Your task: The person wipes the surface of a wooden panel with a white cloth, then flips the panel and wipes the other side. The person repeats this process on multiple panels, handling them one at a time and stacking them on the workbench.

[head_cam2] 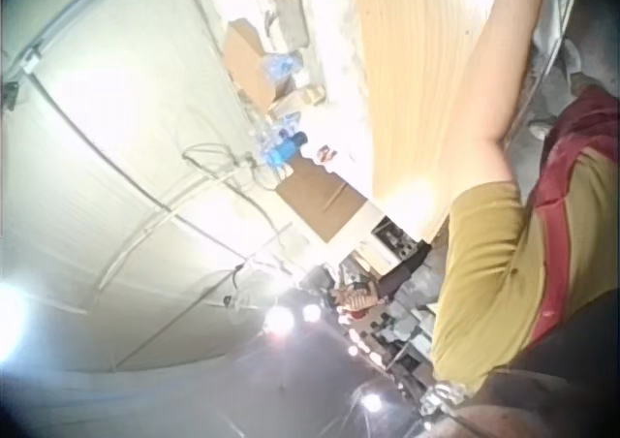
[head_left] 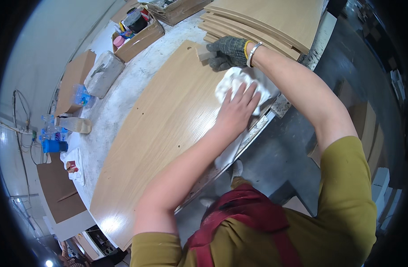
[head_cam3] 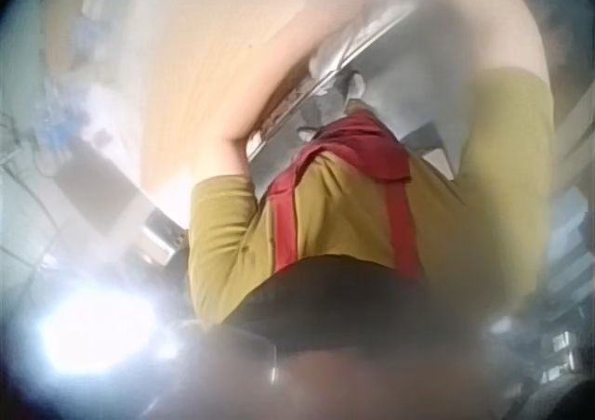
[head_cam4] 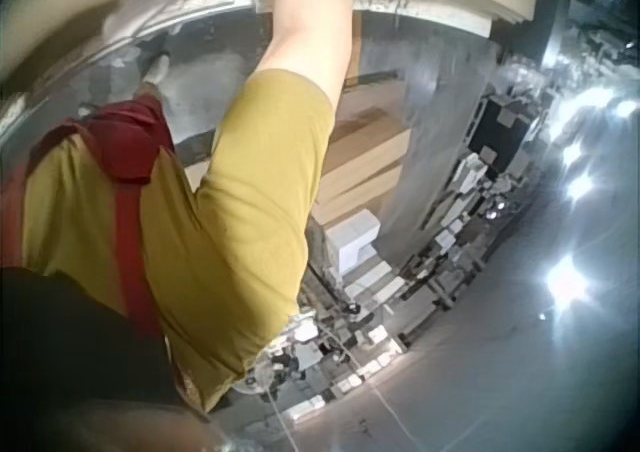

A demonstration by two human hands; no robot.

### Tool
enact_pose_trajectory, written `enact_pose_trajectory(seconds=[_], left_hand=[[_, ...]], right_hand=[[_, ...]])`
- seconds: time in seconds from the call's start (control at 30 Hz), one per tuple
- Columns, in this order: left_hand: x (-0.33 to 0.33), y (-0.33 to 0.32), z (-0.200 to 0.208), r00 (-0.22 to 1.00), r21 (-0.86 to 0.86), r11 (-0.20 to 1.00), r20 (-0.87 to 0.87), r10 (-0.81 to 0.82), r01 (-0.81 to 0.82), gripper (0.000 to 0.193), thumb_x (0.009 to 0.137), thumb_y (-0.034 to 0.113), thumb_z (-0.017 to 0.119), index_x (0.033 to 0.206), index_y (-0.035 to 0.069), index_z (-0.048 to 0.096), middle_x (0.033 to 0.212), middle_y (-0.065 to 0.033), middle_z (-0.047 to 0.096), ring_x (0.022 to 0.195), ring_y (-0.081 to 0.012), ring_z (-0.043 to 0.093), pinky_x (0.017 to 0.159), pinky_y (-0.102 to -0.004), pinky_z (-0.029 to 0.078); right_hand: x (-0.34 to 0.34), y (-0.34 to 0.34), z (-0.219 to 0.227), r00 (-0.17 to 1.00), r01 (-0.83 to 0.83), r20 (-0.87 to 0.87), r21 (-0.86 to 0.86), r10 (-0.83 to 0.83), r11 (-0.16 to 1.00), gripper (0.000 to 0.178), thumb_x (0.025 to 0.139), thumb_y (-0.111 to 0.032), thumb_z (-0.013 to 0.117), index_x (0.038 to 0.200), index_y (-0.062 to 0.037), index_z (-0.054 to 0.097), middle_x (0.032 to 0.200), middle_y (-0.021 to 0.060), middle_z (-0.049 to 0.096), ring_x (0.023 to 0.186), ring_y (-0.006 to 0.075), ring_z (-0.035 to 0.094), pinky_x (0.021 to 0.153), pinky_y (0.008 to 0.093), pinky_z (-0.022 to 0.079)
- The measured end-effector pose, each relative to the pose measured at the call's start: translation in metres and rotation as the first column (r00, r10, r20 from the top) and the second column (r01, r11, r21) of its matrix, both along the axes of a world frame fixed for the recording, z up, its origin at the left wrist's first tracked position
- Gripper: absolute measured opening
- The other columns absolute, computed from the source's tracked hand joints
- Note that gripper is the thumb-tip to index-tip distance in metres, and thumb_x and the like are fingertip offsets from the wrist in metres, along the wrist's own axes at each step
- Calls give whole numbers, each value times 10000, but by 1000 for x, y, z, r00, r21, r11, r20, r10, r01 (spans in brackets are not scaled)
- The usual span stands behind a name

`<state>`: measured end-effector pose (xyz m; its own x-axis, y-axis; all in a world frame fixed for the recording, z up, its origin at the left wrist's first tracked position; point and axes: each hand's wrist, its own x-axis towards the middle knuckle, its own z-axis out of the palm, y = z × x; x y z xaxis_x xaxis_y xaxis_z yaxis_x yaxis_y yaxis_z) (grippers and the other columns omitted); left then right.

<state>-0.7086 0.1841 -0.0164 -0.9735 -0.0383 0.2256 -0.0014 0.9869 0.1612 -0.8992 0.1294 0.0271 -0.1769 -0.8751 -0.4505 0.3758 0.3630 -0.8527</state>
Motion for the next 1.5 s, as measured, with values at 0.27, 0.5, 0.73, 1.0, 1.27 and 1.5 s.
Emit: enact_pose_trajectory(seconds=[0.27,0.5,0.73,1.0,1.27,1.5], left_hand=[[12,13,13,944,365,871,-89,-318,327,431,800,14,522,1229,43,529,1188,-183,574,1110,-354,567,939,-427,465],[-9,-16,21,976,221,974,-216,-7,56,484,782,65,625,1254,32,521,1267,-190,549,1166,-371,532,988,-459,426],[-32,-7,8,951,355,921,-307,-47,160,423,771,72,620,1186,23,557,1152,-163,607,1106,-348,567,915,-454,451],[-43,-25,14,990,186,978,-123,-73,95,343,825,156,621,1137,20,580,1134,-145,611,1106,-321,561,928,-427,458],[-46,-12,0,989,114,983,-56,-140,145,353,806,179,637,1124,33,594,1224,-131,608,1255,-308,502,1019,-484,401],[-42,-6,-35,909,550,824,-262,325,-137,490,769,128,647,1220,-24,529,1261,-239,526,1159,-411,505,1008,-466,392]], right_hand=[[-5,-3,0,998,-36,60,24,34,999,273,980,-225,540,1085,26,526,858,146,622,598,201,612,545,332,565],[-5,-4,-5,996,19,88,1,-19,1000,291,955,-210,580,1108,35,544,872,164,622,667,237,633,606,378,588],[-5,2,-7,997,66,35,-6,-66,998,293,936,-220,608,1081,32,568,873,166,633,669,243,643,604,367,597],[-7,1,-10,998,60,29,-14,-59,998,286,922,-223,635,1058,23,585,823,138,650,679,233,660,620,344,601],[-10,1,-6,999,41,-4,8,-41,999,220,924,-230,632,1009,-28,609,836,93,652,660,216,655,662,367,594],[18,-4,0,945,-190,-284,-67,164,979,348,996,-304,456,1006,-12,645,876,54,672,650,90,534,617,220,476]])
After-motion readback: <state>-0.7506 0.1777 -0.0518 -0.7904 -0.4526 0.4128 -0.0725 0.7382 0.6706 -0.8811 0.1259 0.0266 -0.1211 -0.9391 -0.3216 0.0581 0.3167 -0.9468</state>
